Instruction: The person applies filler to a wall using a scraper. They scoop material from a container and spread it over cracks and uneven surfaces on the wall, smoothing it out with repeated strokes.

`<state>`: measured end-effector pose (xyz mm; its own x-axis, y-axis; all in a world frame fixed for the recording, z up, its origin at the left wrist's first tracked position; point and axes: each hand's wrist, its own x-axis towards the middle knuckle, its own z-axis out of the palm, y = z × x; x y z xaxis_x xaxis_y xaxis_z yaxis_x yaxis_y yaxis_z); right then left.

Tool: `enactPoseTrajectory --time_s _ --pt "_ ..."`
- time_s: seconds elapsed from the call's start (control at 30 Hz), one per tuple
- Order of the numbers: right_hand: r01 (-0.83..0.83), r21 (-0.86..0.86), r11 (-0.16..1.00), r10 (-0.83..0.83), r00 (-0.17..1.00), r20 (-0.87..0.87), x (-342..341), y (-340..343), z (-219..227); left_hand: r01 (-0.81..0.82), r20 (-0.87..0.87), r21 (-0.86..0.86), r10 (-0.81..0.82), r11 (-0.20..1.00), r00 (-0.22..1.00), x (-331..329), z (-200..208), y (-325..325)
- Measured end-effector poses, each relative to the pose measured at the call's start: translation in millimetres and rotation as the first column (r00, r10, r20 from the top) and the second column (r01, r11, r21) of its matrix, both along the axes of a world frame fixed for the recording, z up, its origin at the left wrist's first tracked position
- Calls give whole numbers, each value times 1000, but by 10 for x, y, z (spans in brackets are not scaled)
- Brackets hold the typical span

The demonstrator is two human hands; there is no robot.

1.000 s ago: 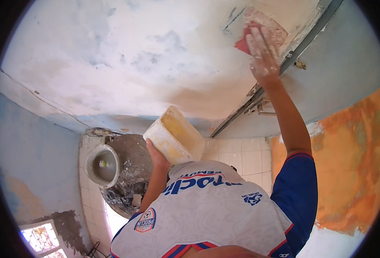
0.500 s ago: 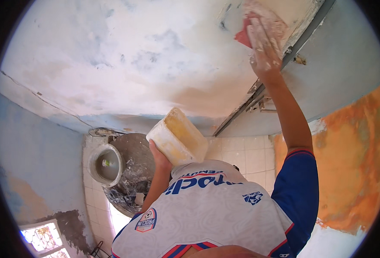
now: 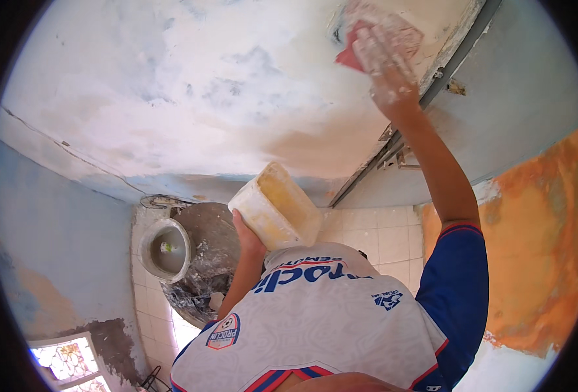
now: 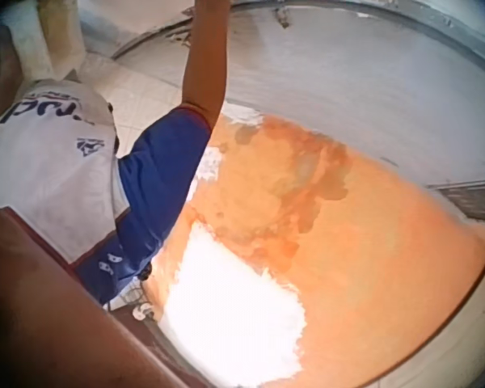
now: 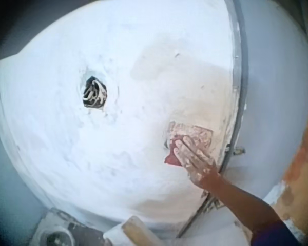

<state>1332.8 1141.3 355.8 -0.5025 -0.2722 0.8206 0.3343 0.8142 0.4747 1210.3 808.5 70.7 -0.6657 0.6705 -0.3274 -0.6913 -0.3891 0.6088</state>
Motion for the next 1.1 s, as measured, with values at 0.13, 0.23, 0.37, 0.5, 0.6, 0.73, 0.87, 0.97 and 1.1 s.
enactPoseTrajectory --time_s 0.13,0.23,0.37,0.5,0.6,0.73,0.87,0.97,1.1 --pt "-156 5 988 150 958 242 49 -170 -343 -13 15 49 12 999 1000 51 79 12" --pt "-156 5 988 154 982 109 61 -108 -32 -22 20 49 21 999 1000 25 97 30" --pt "-44 55 998 39 996 76 8 -39 236 14 -18 3 -14 1000 1000 7 31 13" --pt "-163 27 986 143 922 360 153 -191 -219 3 -14 80 -2 997 1000 15 62 52" --pt "-177 -40 983 181 940 288 215 -265 -4 -79 51 55 76 995 996 60 240 91" --pt "-111 -39 993 115 988 102 152 -158 254 -62 21 35 62 997 998 62 235 90" --pt "-115 14 993 109 968 225 88 -146 -93 -14 6 85 14 996 1000 45 181 89" --pt "-188 -26 982 186 924 334 151 -272 -90 -46 2 39 46 998 999 161 338 74" --pt "-162 -60 985 168 979 112 121 -240 204 1 36 49 -3 999 999 160 271 22"
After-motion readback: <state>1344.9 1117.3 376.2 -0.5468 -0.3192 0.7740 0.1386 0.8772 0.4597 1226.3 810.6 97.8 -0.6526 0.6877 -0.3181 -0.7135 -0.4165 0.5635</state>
